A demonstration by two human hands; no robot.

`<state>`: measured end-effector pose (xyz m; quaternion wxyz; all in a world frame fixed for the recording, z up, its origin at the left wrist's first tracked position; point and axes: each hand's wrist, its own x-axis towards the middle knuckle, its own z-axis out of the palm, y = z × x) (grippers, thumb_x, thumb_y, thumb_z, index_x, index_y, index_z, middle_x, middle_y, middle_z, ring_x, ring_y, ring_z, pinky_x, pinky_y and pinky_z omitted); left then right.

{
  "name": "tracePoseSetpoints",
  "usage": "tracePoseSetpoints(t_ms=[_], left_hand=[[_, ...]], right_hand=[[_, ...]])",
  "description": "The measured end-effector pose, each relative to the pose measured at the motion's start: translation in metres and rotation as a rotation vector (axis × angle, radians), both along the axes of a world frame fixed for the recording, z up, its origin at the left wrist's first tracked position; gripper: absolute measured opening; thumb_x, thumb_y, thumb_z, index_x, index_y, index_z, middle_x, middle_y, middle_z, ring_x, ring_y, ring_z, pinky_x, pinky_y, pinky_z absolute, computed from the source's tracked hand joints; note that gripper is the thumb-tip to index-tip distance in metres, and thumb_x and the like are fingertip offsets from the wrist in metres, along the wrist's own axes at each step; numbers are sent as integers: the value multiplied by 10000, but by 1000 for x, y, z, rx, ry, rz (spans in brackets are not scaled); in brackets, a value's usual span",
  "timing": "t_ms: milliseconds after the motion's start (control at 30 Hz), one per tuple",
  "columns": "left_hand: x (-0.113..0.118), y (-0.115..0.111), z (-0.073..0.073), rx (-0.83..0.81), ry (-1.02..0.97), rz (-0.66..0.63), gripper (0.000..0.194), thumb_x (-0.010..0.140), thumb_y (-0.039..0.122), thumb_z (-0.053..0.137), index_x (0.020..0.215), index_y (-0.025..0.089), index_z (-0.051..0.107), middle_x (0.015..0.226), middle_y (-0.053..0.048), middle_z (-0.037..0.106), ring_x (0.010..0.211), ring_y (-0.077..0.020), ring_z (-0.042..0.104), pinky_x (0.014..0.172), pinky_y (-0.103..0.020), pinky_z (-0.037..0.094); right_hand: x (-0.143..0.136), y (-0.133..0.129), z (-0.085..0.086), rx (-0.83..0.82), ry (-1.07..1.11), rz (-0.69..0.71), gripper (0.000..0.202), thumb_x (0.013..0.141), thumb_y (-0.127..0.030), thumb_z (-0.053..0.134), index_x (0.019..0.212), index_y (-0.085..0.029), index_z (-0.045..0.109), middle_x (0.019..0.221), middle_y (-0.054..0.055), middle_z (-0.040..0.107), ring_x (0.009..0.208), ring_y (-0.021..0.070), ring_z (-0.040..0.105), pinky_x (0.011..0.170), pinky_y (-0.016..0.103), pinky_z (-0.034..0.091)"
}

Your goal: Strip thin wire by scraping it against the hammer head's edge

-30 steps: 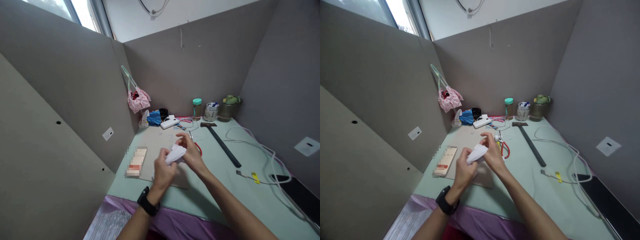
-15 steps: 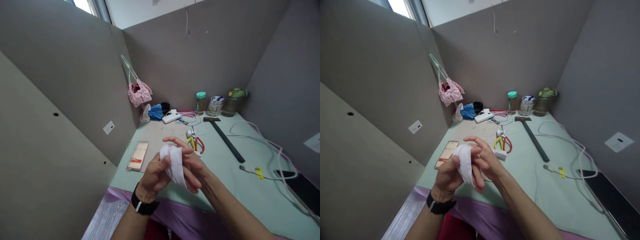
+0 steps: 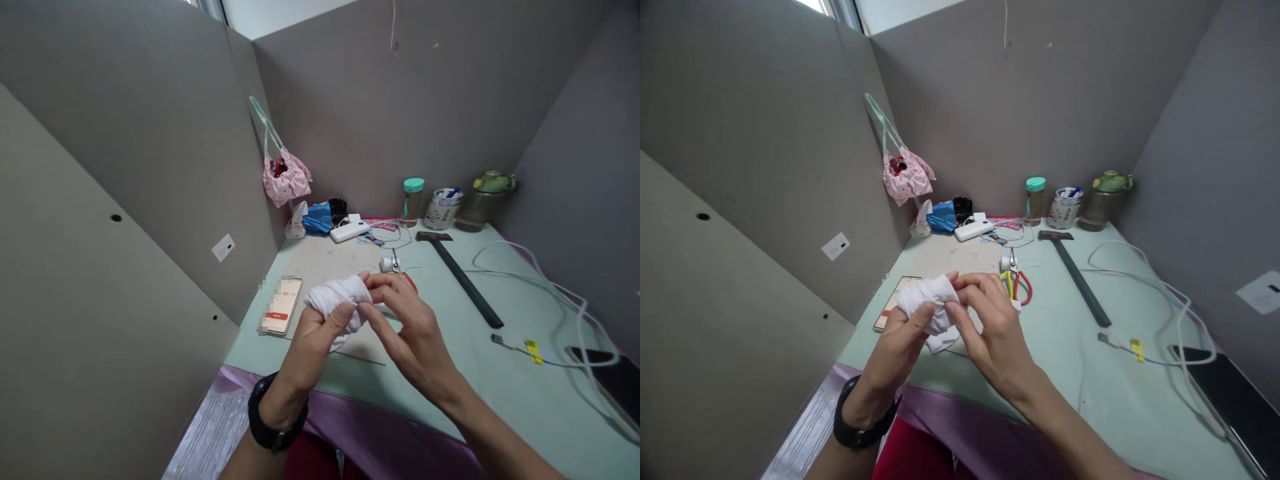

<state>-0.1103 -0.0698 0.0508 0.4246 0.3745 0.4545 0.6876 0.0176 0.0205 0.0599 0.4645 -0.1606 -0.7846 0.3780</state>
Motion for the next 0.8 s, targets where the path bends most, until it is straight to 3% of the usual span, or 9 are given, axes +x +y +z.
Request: tracePoseSetpoints(t_ms=[67, 167, 233, 300, 467, 667, 800], left_hand=[[-5, -1, 2, -22, -79, 55, 348, 821, 459, 740, 930, 128, 743, 911, -95, 727, 904, -224, 671, 803, -309, 538], [-24, -5, 2, -73, -182, 161, 342, 705, 373, 841, 894, 106, 742, 770, -61, 706, 748, -176, 651, 659, -249, 520], [-41, -7, 0, -80, -195, 243, 331, 642, 297, 878, 866, 103, 731, 763, -34, 689, 712, -128, 617, 639, -204, 497], [-57, -8, -2, -91, -197, 288, 352, 608, 279, 891, 861, 106, 717, 767, -16, 673, 681, -99, 589, 613, -180, 475], [-89, -5, -5, -88, -216, 472, 493, 488, 258, 930, 891, 158, 663, 765, 11, 660, 652, -105, 577, 567, -187, 454], [-113, -5, -9, 11, -253, 639, 508, 426, 212, 934, 841, 163, 646, 763, 18, 645, 686, -107, 582, 620, -204, 470], [-119, 9, -10, 70, -166, 665, 437, 459, 225, 915, 810, 157, 663, 764, 22, 632, 681, -97, 570, 629, -205, 450]], right_hand=[[4, 4, -1, -168, 78, -52, 171, 949, -317, 566, 806, -231, 599, 864, 23, 610, 833, 170, 557, 768, 305, 443], [14, 19, 2, -598, 292, -118, 237, 927, -416, 591, 768, -242, 570, 659, -28, 443, 579, 123, 396, 505, 251, 353], [21, 31, 5, -799, 408, -122, 264, 874, -429, 656, 722, -236, 559, 629, -34, 407, 533, 110, 344, 438, 241, 306], [27, 42, 6, -890, 466, -137, 267, 811, -415, 719, 701, -229, 562, 637, -35, 437, 532, 101, 372, 429, 228, 335], [43, 51, 12, -914, 530, -199, 288, 684, -456, 777, 827, -228, 675, 767, -24, 613, 592, 123, 523, 464, 239, 466], [74, 45, 17, -793, 489, -224, 166, 797, -436, 697, 734, -282, 688, 783, 1, 639, 617, 148, 588, 418, 236, 474], [81, 43, 14, -749, 478, -201, 123, 757, -354, 749, 869, -306, 727, 830, -4, 677, 615, 107, 601, 438, 166, 472]])
